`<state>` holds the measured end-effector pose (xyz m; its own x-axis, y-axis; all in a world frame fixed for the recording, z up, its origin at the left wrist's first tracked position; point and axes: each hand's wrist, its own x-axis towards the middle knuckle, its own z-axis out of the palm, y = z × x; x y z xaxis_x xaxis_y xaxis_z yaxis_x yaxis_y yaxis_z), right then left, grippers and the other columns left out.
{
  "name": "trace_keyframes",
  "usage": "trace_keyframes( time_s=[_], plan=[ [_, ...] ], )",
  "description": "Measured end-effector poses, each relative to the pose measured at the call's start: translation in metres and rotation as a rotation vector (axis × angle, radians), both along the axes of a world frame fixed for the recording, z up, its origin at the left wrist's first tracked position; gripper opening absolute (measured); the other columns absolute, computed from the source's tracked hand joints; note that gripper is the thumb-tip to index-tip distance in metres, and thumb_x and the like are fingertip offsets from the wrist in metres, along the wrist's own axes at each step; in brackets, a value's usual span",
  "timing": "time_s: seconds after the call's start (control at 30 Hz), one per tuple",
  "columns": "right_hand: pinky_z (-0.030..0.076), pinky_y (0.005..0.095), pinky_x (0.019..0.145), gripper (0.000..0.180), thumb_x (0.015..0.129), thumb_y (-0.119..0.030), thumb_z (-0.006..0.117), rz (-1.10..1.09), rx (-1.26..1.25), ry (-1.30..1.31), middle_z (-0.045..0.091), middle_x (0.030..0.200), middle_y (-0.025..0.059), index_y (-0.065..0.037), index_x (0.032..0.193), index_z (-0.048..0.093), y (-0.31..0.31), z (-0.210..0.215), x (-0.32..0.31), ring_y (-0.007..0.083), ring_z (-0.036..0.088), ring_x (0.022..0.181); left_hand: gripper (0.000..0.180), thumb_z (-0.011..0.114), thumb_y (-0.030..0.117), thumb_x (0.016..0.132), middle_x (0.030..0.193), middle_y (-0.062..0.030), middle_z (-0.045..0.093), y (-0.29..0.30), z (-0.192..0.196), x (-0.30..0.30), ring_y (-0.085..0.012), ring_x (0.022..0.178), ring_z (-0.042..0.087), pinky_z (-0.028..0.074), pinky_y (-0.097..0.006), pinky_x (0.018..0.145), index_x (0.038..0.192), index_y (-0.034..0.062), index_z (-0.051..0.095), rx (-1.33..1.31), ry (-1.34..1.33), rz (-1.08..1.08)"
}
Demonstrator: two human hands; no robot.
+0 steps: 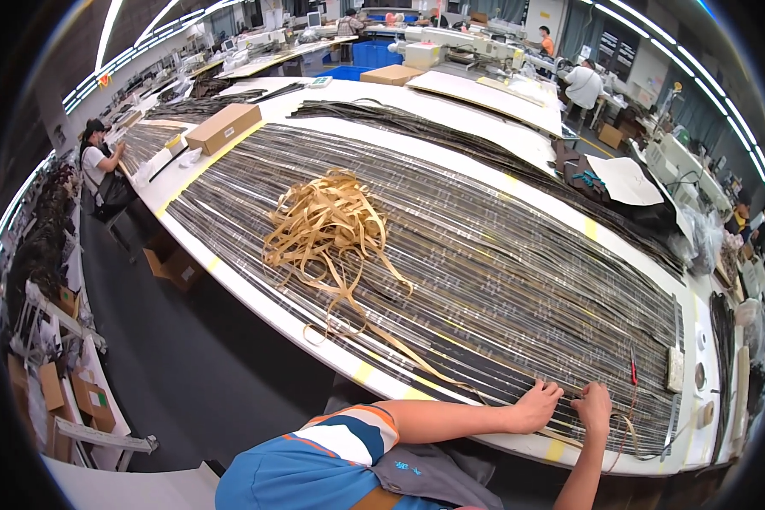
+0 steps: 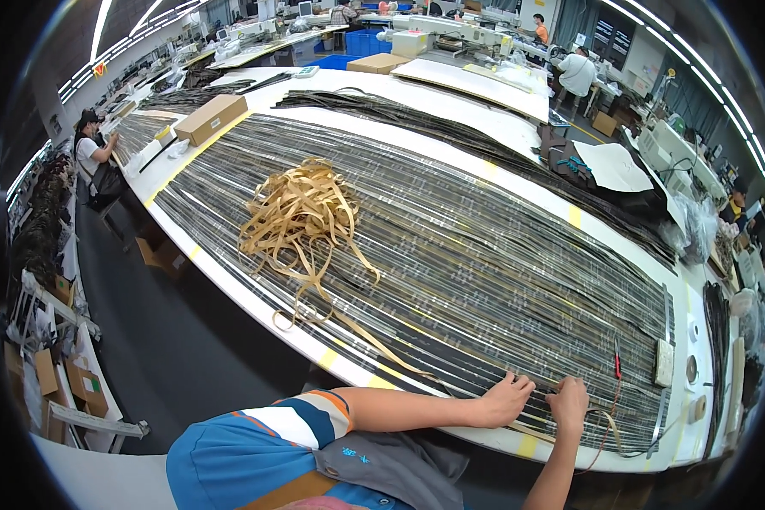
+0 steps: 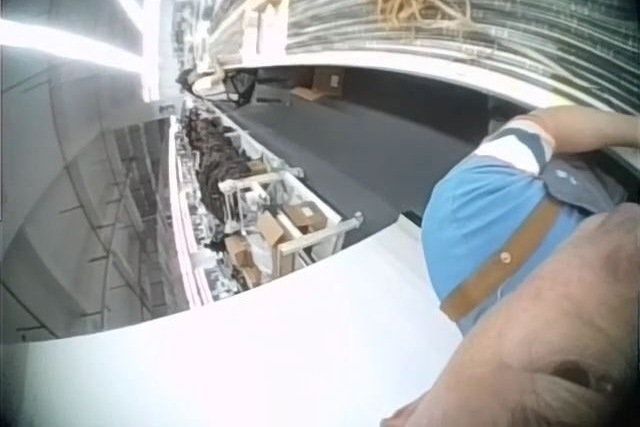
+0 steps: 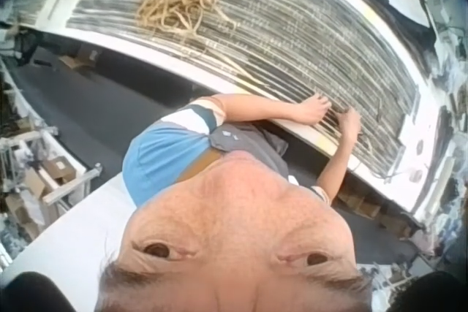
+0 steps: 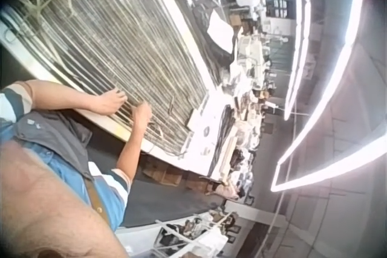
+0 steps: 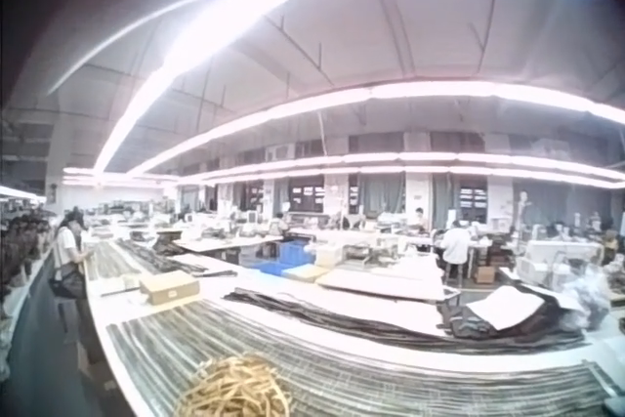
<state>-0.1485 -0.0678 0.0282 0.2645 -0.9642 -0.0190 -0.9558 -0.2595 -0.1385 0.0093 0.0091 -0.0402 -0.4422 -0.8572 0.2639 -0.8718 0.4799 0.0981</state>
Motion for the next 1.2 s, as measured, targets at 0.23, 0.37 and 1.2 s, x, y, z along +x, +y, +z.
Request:
trace_keyframes(
  time_s=[0.23, 0.37, 1.2],
  plan=[
    [0.049, 0.0449, 0.067, 0.032, 0.066, -0.019, 0.082, -0.093, -0.005, -0.118, 0.064, 0.076, 0.0193, 0.002, 0.072, 0.059, 0.030, -0.009, -0.011, 0.0368, 0.063, 0.074, 0.034, 0.057, 0.025, 0.085, 0.112, -0.0134, 0.052, 0.000, 0.002, 0.000, -0.0305, 0.111, 0.045, 0.038, -0.050, 0.096, 0.101, -0.0007, 0.072, 0.059, 0.014, -0.006],
    [0.047, 0.0463, 0.067, 0.027, 0.072, -0.014, 0.076, -0.164, 0.046, -0.170, 0.060, 0.069, 0.0215, 0.005, 0.070, 0.057, 0.034, -0.013, -0.010, 0.0389, 0.061, 0.069, 0.035, 0.058, 0.026, 0.085, 0.114, -0.0131, 0.053, -0.001, 0.000, -0.003, -0.0305, 0.112, 0.045, 0.037, -0.049, 0.097, 0.103, -0.0002, 0.073, 0.060, -0.004, -0.003],
    [0.046, 0.0399, 0.057, 0.020, 0.064, -0.009, 0.080, -0.205, 0.007, -0.205, 0.060, 0.059, 0.0158, 0.003, 0.069, 0.065, 0.061, -0.010, -0.086, 0.0222, 0.061, 0.058, 0.037, 0.059, 0.031, 0.086, 0.119, -0.0126, 0.052, -0.002, -0.013, -0.017, -0.0315, 0.112, 0.043, 0.036, -0.053, 0.094, 0.107, 0.0045, 0.074, 0.030, -0.030, 0.030]
  ],
)
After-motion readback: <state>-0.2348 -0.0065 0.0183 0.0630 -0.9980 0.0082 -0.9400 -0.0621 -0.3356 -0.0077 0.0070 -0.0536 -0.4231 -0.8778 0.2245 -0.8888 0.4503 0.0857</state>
